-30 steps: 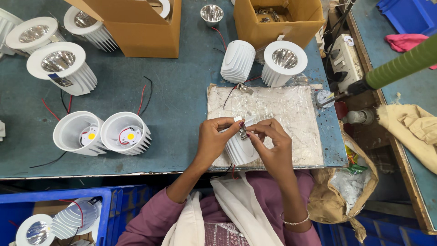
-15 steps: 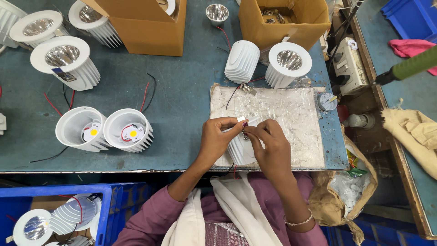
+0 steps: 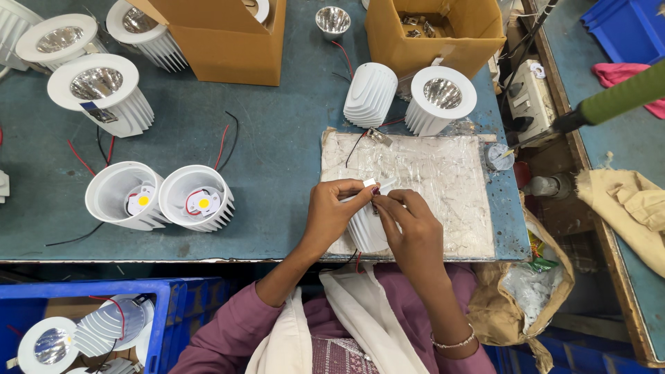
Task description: The person assembles LED light fixtures by attaching metal brackets to white housings using a green power drill. They pick up housings, align brackets, drill screws, and place finished units into a blue crate.
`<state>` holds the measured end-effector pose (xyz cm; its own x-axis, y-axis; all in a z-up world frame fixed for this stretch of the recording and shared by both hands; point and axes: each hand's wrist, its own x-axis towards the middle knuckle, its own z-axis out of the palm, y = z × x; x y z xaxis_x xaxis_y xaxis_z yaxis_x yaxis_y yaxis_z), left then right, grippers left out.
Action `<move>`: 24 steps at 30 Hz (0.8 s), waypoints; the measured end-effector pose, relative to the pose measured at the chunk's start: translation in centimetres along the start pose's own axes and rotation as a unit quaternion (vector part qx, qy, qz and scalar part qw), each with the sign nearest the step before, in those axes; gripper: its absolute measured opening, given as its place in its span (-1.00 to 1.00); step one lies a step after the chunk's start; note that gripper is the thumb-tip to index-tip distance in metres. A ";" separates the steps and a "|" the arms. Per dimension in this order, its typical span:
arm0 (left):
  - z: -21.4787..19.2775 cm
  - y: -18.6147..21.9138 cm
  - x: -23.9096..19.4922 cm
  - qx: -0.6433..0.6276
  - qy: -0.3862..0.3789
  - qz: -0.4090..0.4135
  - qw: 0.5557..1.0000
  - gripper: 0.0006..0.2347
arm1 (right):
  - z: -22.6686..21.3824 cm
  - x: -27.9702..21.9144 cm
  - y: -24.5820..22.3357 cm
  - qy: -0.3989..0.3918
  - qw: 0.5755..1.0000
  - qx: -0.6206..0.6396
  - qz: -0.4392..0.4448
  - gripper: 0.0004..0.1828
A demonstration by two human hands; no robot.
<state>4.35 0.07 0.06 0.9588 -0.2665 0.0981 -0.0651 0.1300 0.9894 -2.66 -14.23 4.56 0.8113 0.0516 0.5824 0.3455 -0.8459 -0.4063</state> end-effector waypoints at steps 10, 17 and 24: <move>0.0 -0.4 0.2 0.020 0.013 0.009 1.000 -0.84 | -0.8 1.2 0.6 -0.075 0.997 0.035 -0.002 -0.82; -0.1 -0.7 0.2 0.024 0.009 0.001 1.000 -0.84 | -1.1 0.5 1.9 -0.034 0.985 0.146 0.088 -0.81; -0.1 -0.9 0.3 0.019 0.009 0.009 1.000 -0.84 | -0.1 0.2 2.1 -0.053 0.959 0.226 0.163 -0.68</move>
<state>4.68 0.00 -0.81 0.9622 -0.2476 0.1136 -0.0919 0.0978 0.9910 -1.84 -16.05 3.84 0.9458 -0.1035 0.3077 0.2150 -0.5105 -0.8326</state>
